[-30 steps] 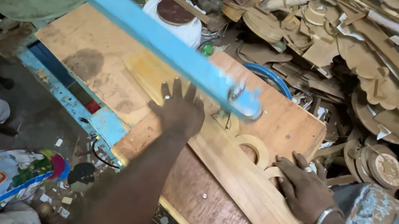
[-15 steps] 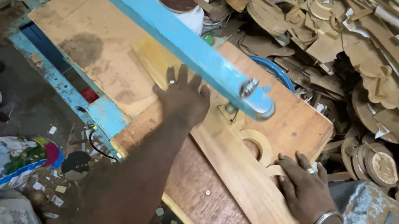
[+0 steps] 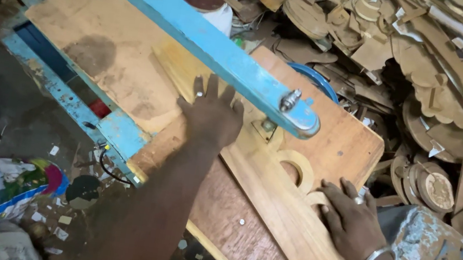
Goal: Cutting decorative curved edges into a wooden plank using a scroll saw in a workshop.
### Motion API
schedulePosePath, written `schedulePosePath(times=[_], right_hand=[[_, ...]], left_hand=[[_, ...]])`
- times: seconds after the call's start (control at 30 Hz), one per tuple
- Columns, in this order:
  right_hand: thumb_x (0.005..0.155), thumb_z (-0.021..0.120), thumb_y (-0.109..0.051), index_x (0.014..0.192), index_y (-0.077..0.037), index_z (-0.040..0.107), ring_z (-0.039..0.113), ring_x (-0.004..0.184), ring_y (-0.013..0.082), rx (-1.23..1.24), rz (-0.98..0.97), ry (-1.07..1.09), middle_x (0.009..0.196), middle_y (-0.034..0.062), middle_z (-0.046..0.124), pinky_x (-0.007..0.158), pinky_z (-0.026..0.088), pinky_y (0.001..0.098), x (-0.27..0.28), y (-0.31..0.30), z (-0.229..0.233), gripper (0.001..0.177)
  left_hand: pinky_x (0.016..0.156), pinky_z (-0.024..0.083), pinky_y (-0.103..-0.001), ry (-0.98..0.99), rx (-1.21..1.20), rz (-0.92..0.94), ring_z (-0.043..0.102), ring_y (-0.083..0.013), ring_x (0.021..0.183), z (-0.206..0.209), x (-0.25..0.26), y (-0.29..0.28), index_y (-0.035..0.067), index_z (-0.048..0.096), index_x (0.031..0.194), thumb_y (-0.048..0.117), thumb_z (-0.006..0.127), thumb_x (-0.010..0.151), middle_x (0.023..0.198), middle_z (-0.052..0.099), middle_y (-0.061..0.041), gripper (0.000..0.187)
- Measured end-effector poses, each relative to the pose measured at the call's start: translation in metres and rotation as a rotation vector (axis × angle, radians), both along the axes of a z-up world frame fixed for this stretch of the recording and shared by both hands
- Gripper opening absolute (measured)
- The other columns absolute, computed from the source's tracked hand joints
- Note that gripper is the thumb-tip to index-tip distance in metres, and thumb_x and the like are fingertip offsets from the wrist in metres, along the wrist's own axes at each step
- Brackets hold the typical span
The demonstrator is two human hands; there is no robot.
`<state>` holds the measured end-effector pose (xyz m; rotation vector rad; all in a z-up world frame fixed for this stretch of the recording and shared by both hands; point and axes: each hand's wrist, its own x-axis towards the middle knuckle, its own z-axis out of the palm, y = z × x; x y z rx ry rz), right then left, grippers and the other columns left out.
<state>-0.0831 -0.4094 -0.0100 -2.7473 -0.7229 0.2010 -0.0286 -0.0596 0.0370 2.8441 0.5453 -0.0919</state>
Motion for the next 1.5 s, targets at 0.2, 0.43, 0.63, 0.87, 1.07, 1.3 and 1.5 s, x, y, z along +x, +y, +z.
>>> schedulePosePath(times=[0.2, 0.43, 0.63, 0.87, 1.07, 1.3, 1.5], right_hand=[[0.096, 0.053, -0.031, 0.139, -0.015, 0.058, 0.039, 0.146, 0.035, 0.008, 0.033, -0.011, 0.143, 0.0089, 0.062, 0.119, 0.02, 0.0574, -0.003, -0.004, 0.003, 0.046], [0.094, 0.055, -0.027, 0.138, -0.013, 0.058, 0.04, 0.145, 0.0376, 0.025, 0.054, -0.034, 0.138, 0.0128, 0.064, 0.118, 0.019, 0.0568, -0.005, -0.005, 0.007, 0.046], [0.094, 0.055, -0.025, 0.138, -0.011, 0.058, 0.044, 0.145, 0.0366, 0.059, 0.074, -0.048, 0.137, 0.013, 0.065, 0.116, 0.028, 0.0509, -0.007, -0.004, 0.012, 0.046], [0.092, 0.057, -0.025, 0.141, -0.01, 0.057, 0.037, 0.147, 0.0361, 0.022, 0.08, 0.009, 0.139, 0.0123, 0.063, 0.119, 0.016, 0.0599, 0.003, -0.012, 0.007, 0.051], [0.093, 0.056, -0.026, 0.14, -0.009, 0.056, 0.035, 0.15, 0.0348, 0.015, 0.103, 0.017, 0.149, 0.0077, 0.058, 0.119, 0.016, 0.0614, 0.009, -0.011, 0.013, 0.05], [0.092, 0.057, -0.024, 0.139, -0.01, 0.058, 0.035, 0.15, 0.0344, 0.005, 0.147, -0.007, 0.148, 0.007, 0.059, 0.122, 0.015, 0.0589, 0.022, -0.021, 0.008, 0.05], [0.091, 0.057, -0.022, 0.141, -0.012, 0.057, 0.035, 0.149, 0.0339, -0.009, 0.189, -0.039, 0.149, 0.0055, 0.058, 0.121, 0.015, 0.0581, 0.028, -0.027, 0.004, 0.051]], left_hand=[[0.111, 0.022, -0.078, 0.04, -0.01, -0.009, 0.012, -0.0351, 0.155, 0.008, -0.007, -0.003, 0.028, 0.039, 0.154, 0.045, 0.037, 0.1, 0.169, 0.016, -0.008, 0.056], [0.11, 0.021, -0.078, 0.06, -0.014, -0.019, 0.011, -0.0358, 0.155, 0.006, -0.006, -0.005, 0.029, 0.037, 0.155, 0.046, 0.037, 0.099, 0.169, 0.015, -0.008, 0.058], [0.11, 0.02, -0.079, 0.064, -0.032, -0.02, 0.011, -0.0366, 0.155, 0.007, -0.006, -0.005, 0.03, 0.035, 0.156, 0.046, 0.037, 0.099, 0.169, 0.015, -0.008, 0.059], [0.111, 0.018, -0.079, 0.077, -0.034, -0.025, 0.009, -0.0353, 0.156, 0.013, -0.007, -0.008, 0.03, 0.033, 0.157, 0.047, 0.037, 0.1, 0.17, 0.014, -0.008, 0.06], [0.115, 0.014, -0.076, 0.123, -0.049, -0.01, 0.006, -0.0328, 0.156, 0.019, -0.013, -0.008, 0.033, 0.021, 0.161, 0.046, 0.031, 0.102, 0.17, 0.007, -0.006, 0.061], [0.114, 0.016, -0.076, 0.125, -0.062, 0.01, 0.005, -0.0345, 0.155, 0.018, -0.018, -0.011, 0.031, 0.019, 0.162, 0.046, 0.031, 0.102, 0.171, 0.005, -0.007, 0.063], [0.113, 0.019, -0.078, 0.108, -0.086, 0.065, 0.006, -0.0356, 0.157, 0.015, -0.021, -0.013, 0.033, 0.023, 0.161, 0.045, 0.035, 0.101, 0.171, 0.007, -0.007, 0.062]])
